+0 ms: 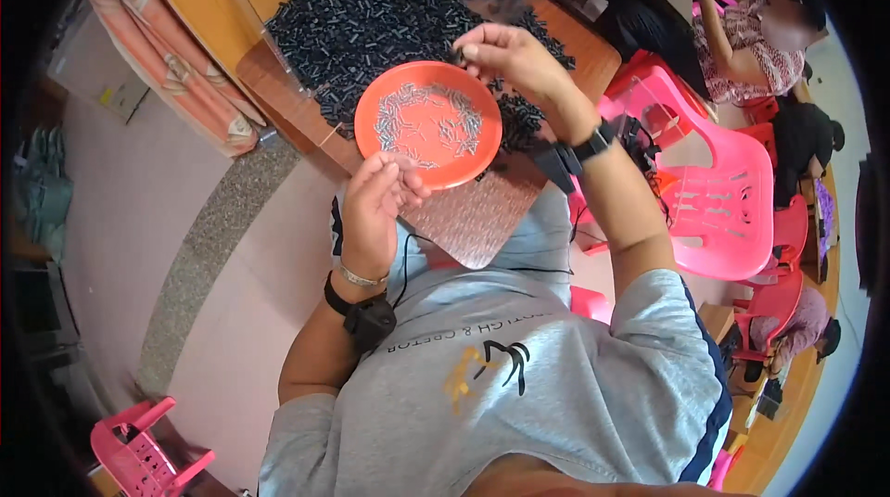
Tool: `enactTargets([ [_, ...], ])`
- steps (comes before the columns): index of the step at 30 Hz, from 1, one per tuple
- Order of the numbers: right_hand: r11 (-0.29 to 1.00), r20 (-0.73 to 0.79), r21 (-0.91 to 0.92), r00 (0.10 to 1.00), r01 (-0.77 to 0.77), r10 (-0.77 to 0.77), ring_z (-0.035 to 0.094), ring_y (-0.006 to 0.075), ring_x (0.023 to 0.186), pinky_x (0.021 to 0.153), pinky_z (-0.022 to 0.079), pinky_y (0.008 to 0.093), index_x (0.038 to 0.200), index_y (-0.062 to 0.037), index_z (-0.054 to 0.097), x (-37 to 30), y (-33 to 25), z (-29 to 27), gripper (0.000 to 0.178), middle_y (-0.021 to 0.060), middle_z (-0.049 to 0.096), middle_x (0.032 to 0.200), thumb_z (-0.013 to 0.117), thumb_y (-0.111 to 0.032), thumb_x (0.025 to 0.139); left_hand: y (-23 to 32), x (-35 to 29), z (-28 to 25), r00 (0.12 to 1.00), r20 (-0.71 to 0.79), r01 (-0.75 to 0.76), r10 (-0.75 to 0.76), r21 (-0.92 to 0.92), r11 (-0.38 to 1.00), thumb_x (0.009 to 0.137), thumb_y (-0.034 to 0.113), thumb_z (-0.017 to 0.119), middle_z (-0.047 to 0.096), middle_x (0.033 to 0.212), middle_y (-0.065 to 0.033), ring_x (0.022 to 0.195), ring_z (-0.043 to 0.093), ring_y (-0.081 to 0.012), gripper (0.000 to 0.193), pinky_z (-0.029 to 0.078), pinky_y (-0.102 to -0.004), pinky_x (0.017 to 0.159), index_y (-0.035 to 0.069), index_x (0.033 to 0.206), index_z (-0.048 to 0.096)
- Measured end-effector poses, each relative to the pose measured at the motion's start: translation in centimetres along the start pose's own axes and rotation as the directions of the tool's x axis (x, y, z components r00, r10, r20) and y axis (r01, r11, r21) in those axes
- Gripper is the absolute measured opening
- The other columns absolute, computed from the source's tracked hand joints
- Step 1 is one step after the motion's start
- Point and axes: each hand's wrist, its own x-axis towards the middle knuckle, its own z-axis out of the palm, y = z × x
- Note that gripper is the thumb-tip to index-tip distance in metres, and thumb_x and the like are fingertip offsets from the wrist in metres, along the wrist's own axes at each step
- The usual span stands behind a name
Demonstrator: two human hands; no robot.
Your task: The person assembles small components by picking up black plastic pieces and inserting metal pins into them by hand.
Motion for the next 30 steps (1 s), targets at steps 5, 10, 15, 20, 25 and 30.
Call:
enactTargets([
  [5,0.941,0.089,0.336,0.996,-0.043,0.014,0.058,0.0066,0.071,0.065,0.047,0.0197,0.101,-0.0035,0.064,-6.6,0.1,4.7,0.016,0.0010,0.065,0.084,0.060,-0.014,0.090,-0.1,-0.7,1.5,0.997,0.073,-0.006,0.002,0.055,0.998,0.095,0.019,0.040,0.056,0.081,-0.0065,0.077,0.058,-0.0151,0.023,0.043,-0.0248,0.071,0.000,0.099,0.053],
  [10,0.943,0.069,0.333,0.997,0.005,-0.029,0.059,0.0081,0.077,0.071,0.048,0.0231,0.098,-0.0023,0.066,-9.2,0.6,7.5,0.015,0.0020,0.065,0.084,0.061,-0.013,0.089,-0.5,-1.1,2.9,0.989,0.146,-0.027,0.014,0.087,0.996,0.094,0.022,0.040,0.056,0.083,-0.0074,0.078,0.057,-0.0150,0.027,0.042,-0.0249,0.072,-0.001,0.102,0.052],
  [15,0.973,0.039,0.219,0.995,0.077,-0.087,0.060,0.0104,0.074,0.072,0.049,0.0248,0.095,-0.0006,0.066,-10.2,0.7,8.3,0.014,0.0037,0.065,0.078,0.060,-0.012,0.090,-0.6,-1.5,3.4,0.986,0.166,0.001,-0.010,0.059,0.998,0.094,0.023,0.040,0.057,0.083,-0.0076,0.077,0.057,-0.0158,0.025,0.044,-0.0258,0.072,0.001,0.098,0.053],
  [20,0.977,0.130,0.178,0.981,0.118,-0.142,0.059,0.0107,0.073,0.071,0.048,0.0262,0.092,0.0008,0.066,-10.8,1.0,8.8,0.016,0.0038,0.063,0.077,0.059,-0.014,0.090,-0.9,-1.8,2.7,0.979,0.186,0.076,-0.084,0.051,0.996,0.094,0.024,0.042,0.057,0.083,-0.0073,0.075,0.058,-0.0163,0.025,0.045,-0.0261,0.069,0.001,0.095,0.054],
  [25,0.975,0.055,-0.075,0.977,0.211,-0.207,0.059,0.0122,0.077,0.072,0.047,0.0279,0.090,0.0014,0.066,-11.0,1.4,9.4,0.016,0.0045,0.064,0.083,0.061,-0.013,0.089,-1.5,-1.4,1.4,0.966,0.236,0.111,-0.109,0.007,0.994,0.093,0.023,0.043,0.058,0.083,-0.0069,0.072,0.060,-0.0172,0.025,0.046,-0.0266,0.065,0.001,0.093,0.055],
  [30,0.837,0.091,-0.422,0.934,0.349,-0.344,0.061,0.0176,0.085,0.076,0.048,0.0292,0.093,0.0004,0.067,-11.2,0.8,9.8,0.018,0.0078,0.065,0.090,0.068,-0.014,0.081,-2.0,-1.3,0.5,0.971,0.199,0.160,-0.136,-0.109,0.981,0.092,0.019,0.044,0.060,0.083,-0.0077,0.072,0.060,-0.0174,0.022,0.047,-0.0265,0.065,0.001,0.093,0.056],
])
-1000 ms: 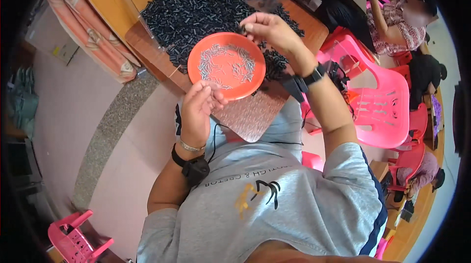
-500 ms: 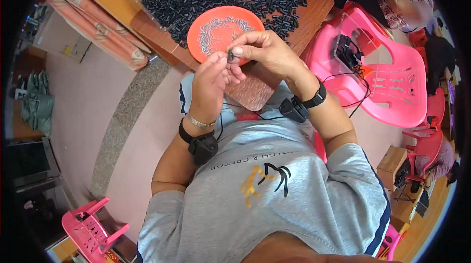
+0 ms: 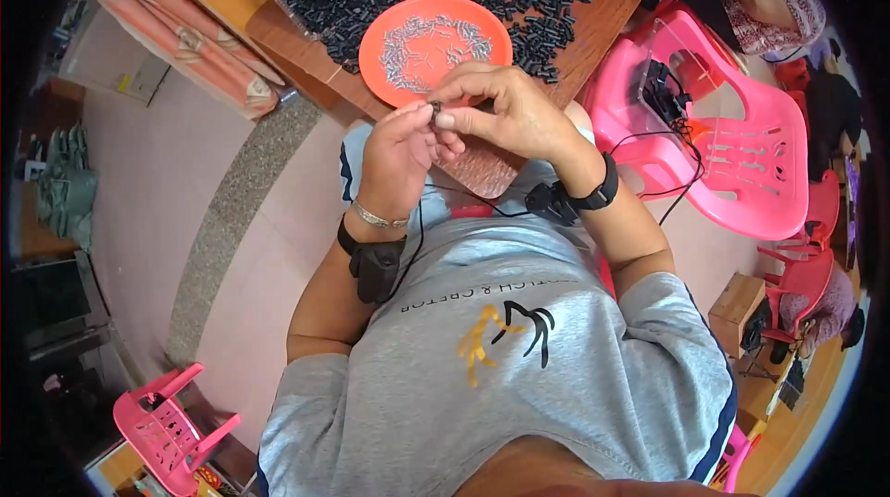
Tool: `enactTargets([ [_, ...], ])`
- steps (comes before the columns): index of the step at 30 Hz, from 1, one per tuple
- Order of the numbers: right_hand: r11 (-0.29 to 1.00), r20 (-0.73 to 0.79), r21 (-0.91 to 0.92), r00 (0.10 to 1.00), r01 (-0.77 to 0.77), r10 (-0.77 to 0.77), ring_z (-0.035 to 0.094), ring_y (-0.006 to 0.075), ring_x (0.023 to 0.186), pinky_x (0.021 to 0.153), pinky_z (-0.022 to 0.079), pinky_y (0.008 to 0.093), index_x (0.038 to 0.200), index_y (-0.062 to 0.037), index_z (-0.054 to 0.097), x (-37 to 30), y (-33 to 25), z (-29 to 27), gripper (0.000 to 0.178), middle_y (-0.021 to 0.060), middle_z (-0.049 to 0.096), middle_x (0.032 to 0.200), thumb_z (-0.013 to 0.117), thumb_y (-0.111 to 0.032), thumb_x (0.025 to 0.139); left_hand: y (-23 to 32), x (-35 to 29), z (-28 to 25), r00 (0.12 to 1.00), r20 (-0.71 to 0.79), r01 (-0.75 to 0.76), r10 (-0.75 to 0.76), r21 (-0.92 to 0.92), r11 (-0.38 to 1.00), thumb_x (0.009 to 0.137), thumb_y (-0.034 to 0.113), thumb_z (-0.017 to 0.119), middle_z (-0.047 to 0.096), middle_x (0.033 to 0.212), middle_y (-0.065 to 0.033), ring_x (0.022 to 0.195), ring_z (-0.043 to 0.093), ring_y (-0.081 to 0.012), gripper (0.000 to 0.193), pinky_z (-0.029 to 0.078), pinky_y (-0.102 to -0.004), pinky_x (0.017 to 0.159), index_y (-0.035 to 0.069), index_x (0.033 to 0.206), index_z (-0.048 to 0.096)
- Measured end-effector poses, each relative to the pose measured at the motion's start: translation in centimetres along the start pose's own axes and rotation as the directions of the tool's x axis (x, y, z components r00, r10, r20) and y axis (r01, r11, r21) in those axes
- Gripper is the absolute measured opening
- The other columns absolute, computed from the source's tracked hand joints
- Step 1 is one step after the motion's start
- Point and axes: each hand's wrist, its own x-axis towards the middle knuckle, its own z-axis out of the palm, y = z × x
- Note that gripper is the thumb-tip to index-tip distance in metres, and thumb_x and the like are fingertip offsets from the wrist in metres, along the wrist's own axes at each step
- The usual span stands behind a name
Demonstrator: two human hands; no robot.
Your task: The person assembles small components by picking up black plastic pieces and inserting metal pins into them by hand.
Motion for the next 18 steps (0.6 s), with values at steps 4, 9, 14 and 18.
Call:
enactTargets([
  [4,0.995,-0.043,-0.098,0.998,0.036,-0.040,0.062,0.0206,0.088,0.077,0.049,0.0305,0.096,-0.0005,0.068,0.0,0.0,0.7,0.021,0.0090,0.067,0.092,0.070,-0.012,0.078,0.2,-0.1,0.0,1.000,-0.010,0.000,0.000,-0.007,1.000,0.092,0.017,0.045,0.061,0.086,-0.0077,0.075,0.061,-0.0169,0.020,0.048,-0.0262,0.067,0.000,0.094,0.056],
  [9,0.990,-0.155,-0.058,0.978,0.129,-0.136,0.063,0.0256,0.086,0.075,0.051,0.0347,0.093,-0.0034,0.068,0.3,0.6,1.9,0.022,0.0108,0.066,0.090,0.071,-0.014,0.074,0.2,-0.2,0.2,0.997,-0.025,-0.068,0.066,-0.069,0.995,0.092,0.016,0.046,0.060,0.088,-0.0070,0.080,0.060,-0.0145,0.019,0.048,-0.0267,0.072,0.001,0.099,0.054],
  [14,0.975,-0.112,-0.179,0.982,0.129,-0.151,0.063,0.0240,0.090,0.079,0.049,0.0331,0.101,-0.0023,0.067,0.2,0.8,1.6,0.025,0.0106,0.067,0.094,0.070,-0.011,0.077,-0.3,0.0,-0.6,0.998,-0.040,-0.059,0.054,-0.117,0.991,0.092,0.017,0.046,0.058,0.085,-0.0058,0.081,0.059,-0.0154,0.017,0.046,-0.0269,0.074,0.002,0.098,0.053],
  [18,0.966,-0.126,-0.257,0.992,-0.008,-0.025,0.064,0.0242,0.082,0.070,0.050,0.0328,0.095,-0.0046,0.069,1.5,2.1,-0.4,0.019,0.0112,0.067,0.088,0.066,-0.016,0.080,-0.1,0.1,-1.4,0.995,-0.053,-0.082,0.080,-0.036,0.996,0.092,0.017,0.047,0.057,0.083,-0.0051,0.080,0.060,-0.0172,0.016,0.045,-0.0270,0.073,0.002,0.096,0.053],
])
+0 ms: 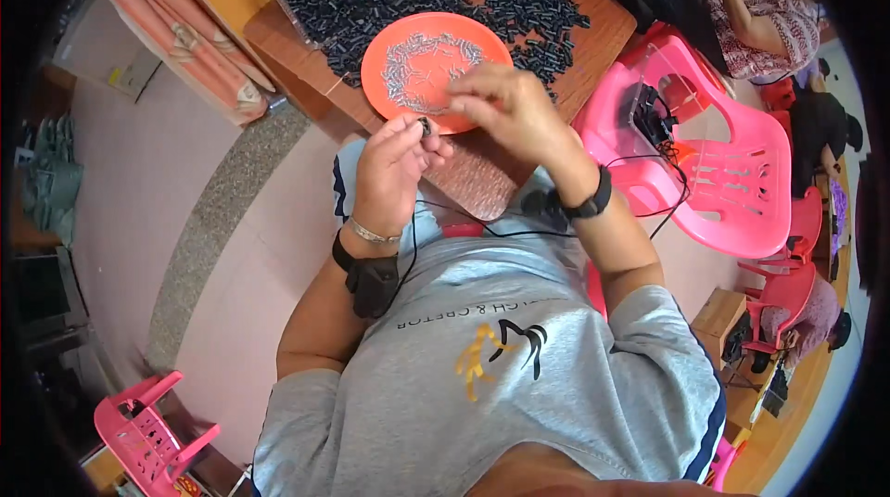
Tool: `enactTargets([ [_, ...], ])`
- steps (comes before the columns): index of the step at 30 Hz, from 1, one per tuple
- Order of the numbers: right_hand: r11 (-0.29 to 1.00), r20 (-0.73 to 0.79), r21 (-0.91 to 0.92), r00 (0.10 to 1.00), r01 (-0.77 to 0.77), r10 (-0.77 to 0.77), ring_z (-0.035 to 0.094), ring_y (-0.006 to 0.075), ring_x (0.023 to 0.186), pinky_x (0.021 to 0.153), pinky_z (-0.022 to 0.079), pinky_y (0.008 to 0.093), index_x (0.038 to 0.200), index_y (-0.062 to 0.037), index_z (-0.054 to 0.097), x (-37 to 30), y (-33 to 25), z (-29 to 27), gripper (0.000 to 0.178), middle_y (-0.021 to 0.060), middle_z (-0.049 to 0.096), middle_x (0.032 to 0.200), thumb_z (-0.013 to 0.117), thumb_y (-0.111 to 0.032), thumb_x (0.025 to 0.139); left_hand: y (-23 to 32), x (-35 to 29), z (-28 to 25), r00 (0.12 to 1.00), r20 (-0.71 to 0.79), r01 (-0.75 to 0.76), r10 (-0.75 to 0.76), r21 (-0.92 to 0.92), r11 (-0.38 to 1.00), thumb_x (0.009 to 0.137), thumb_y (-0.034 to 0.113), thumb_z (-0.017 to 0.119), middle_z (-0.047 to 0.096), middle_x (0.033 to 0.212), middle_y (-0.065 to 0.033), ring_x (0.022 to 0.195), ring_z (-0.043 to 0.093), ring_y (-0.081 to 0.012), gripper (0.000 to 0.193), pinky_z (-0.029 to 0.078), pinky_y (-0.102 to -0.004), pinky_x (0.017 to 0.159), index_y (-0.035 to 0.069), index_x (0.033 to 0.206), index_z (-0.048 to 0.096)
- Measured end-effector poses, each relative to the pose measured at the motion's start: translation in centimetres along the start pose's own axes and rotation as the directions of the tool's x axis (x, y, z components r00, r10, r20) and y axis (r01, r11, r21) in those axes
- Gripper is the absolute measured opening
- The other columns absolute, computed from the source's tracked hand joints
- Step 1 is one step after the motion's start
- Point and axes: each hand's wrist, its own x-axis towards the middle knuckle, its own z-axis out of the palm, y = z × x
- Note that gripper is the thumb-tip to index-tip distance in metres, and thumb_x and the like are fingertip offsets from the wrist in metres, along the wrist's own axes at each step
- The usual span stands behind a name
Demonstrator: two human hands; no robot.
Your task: The person assembles small components by picking up black plastic pieces and inserting metal pins into them by hand.
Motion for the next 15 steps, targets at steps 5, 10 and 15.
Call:
enactTargets([
  [5,0.928,0.140,-0.236,0.935,-0.288,0.326,0.065,0.0273,0.076,0.066,0.050,0.0378,0.086,-0.0089,0.071,5.2,3.6,-0.5,0.019,0.0130,0.066,0.075,0.067,-0.024,0.075,0.3,0.1,-0.2,0.998,-0.056,-0.021,0.021,0.007,1.000,0.092,0.017,0.049,0.057,0.083,-0.0058,0.079,0.060,-0.0181,0.015,0.045,-0.0275,0.071,0.002,0.094,0.053],
  [10,0.855,0.202,-0.476,0.920,-0.206,0.335,0.065,0.0287,0.074,0.066,0.050,0.0379,0.089,-0.0102,0.071,7.6,4.0,1.0,0.020,0.0112,0.068,0.078,0.066,-0.024,0.075,0.6,0.2,-0.2,0.999,-0.044,-0.016,0.015,-0.031,0.999,0.092,0.016,0.050,0.057,0.083,-0.0063,0.078,0.060,-0.0187,0.015,0.046,-0.0278,0.070,0.002,0.094,0.053],
  [15,0.764,0.189,-0.631,0.928,-0.135,0.320,0.065,0.0299,0.078,0.069,0.051,0.0405,0.084,-0.0112,0.070,8.0,4.4,2.6,0.019,0.0114,0.067,0.079,0.063,-0.025,0.073,1.0,0.2,-0.2,1.000,-0.013,-0.013,0.013,-0.036,0.999,0.092,0.016,0.050,0.058,0.084,-0.0067,0.079,0.061,-0.0191,0.015,0.046,-0.0284,0.070,0.002,0.094,0.054],
])
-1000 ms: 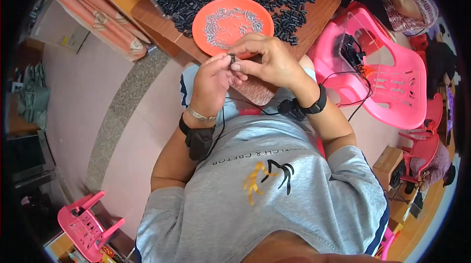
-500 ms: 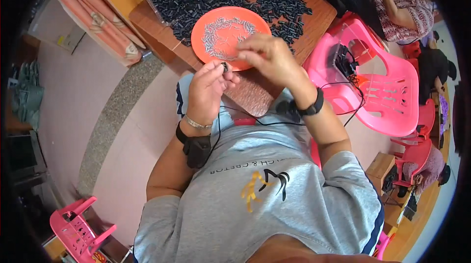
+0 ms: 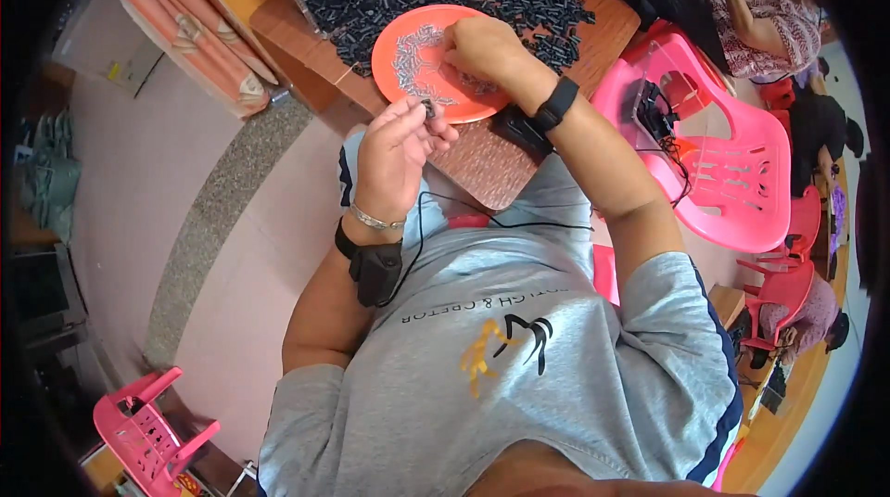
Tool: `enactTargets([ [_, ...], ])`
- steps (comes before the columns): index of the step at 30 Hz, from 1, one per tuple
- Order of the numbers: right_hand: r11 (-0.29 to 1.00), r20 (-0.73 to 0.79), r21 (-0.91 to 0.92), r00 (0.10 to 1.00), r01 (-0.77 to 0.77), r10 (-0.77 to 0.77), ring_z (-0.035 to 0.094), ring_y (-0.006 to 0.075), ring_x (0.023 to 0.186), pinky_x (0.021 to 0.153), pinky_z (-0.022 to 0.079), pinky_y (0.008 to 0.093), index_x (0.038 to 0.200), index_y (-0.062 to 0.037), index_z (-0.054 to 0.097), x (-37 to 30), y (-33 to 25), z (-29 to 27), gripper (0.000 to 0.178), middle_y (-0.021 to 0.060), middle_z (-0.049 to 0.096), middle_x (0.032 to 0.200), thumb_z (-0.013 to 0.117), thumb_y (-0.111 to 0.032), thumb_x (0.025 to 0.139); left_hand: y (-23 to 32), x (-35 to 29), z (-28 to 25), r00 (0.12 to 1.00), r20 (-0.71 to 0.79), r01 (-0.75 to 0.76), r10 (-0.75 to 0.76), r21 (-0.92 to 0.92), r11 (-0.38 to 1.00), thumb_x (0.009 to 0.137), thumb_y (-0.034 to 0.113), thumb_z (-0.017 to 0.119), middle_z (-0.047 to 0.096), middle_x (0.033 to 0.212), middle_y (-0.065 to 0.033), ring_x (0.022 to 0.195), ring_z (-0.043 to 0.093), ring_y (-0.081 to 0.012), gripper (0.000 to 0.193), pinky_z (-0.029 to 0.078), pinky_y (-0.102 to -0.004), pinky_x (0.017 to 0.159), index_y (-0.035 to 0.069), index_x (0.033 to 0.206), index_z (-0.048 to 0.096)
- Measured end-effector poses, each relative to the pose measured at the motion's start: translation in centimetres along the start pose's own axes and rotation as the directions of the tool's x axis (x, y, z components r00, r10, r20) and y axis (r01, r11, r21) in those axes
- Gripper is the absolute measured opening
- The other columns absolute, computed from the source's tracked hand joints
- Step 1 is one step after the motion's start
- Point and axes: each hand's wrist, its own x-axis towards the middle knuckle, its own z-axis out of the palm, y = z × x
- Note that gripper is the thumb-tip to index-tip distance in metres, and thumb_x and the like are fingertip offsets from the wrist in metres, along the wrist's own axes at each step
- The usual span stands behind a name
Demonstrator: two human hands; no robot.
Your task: The person assembles small components by picking up black plastic pieces and inserting metal pins into them by hand.
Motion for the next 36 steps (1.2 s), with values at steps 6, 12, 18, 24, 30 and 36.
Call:
enactTargets([
  [6,1.000,-0.043,0.017,0.999,0.005,-0.005,0.065,0.0234,0.071,0.064,0.050,0.0370,0.086,-0.0075,0.067,-0.2,0.4,0.4,0.018,0.0103,0.067,0.074,0.064,-0.022,0.077,-0.1,0.0,-0.1,0.991,0.129,0.048,-0.035,-0.095,0.994,0.093,0.018,0.046,0.057,0.085,-0.0095,0.082,0.059,-0.0228,0.019,0.047,-0.0311,0.072,0.000,0.094,0.053],
  [12,0.461,-0.068,0.886,0.997,0.044,0.035,0.058,0.0081,0.068,0.064,0.048,0.0246,0.087,-0.0015,0.063,-4.0,0.9,-1.3,0.014,0.0027,0.064,0.074,0.066,-0.015,0.084,-0.3,-0.2,0.3,0.986,0.160,0.056,-0.043,-0.074,0.996,0.092,0.019,0.047,0.056,0.086,-0.0102,0.083,0.059,-0.0229,0.020,0.047,-0.0306,0.073,0.000,0.094,0.052],
  [18,0.008,-0.113,0.994,0.993,0.113,-0.046,0.057,0.0057,0.081,0.076,0.047,0.0217,0.093,-0.0033,0.062,-9.6,-2.0,-2.7,0.011,-0.0010,0.063,0.086,0.064,-0.013,0.087,-0.8,-0.9,1.9,0.992,0.104,-0.100,0.076,0.254,0.962,0.093,0.020,0.047,0.058,0.086,-0.0062,0.081,0.059,-0.0145,0.020,0.045,-0.0259,0.073,0.001,0.095,0.053],
  [24,-0.124,-0.077,0.990,0.989,0.062,-0.123,0.056,0.0069,0.069,0.063,0.048,0.0215,0.091,-0.0011,0.061,-10.4,-3.0,-1.6,0.010,0.0021,0.061,0.083,0.060,-0.010,0.089,-1.1,-1.0,2.2,0.973,0.119,-0.231,0.199,0.406,0.884,0.094,0.020,0.046,0.058,0.087,-0.0049,0.081,0.057,-0.0119,0.021,0.044,-0.0254,0.074,0.001,0.095,0.054],
  [30,-0.067,-0.080,0.995,0.994,0.075,-0.075,0.055,0.0056,0.070,0.064,0.047,0.0206,0.090,-0.0008,0.061,-10.4,-3.1,-1.2,0.011,0.0007,0.061,0.079,0.060,-0.012,0.090,-0.8,-1.1,2.5,0.972,0.107,-0.236,0.210,0.461,0.855,0.094,0.019,0.047,0.058,0.087,-0.0037,0.081,0.058,-0.0116,0.019,0.044,-0.0250,0.074,0.001,0.095,0.054],
  [36,-0.021,-0.059,0.998,0.994,0.058,-0.092,0.055,0.0065,0.080,0.073,0.046,0.0227,0.090,-0.0017,0.061,-10.7,-3.1,-1.2,0.012,0.0003,0.061,0.088,0.061,-0.013,0.089,-1.0,-0.9,2.2,0.971,0.130,-0.239,0.201,0.518,0.822,0.094,0.020,0.047,0.057,0.085,-0.0044,0.082,0.057,-0.0126,0.019,0.043,-0.0261,0.076,0.002,0.095,0.053],
])
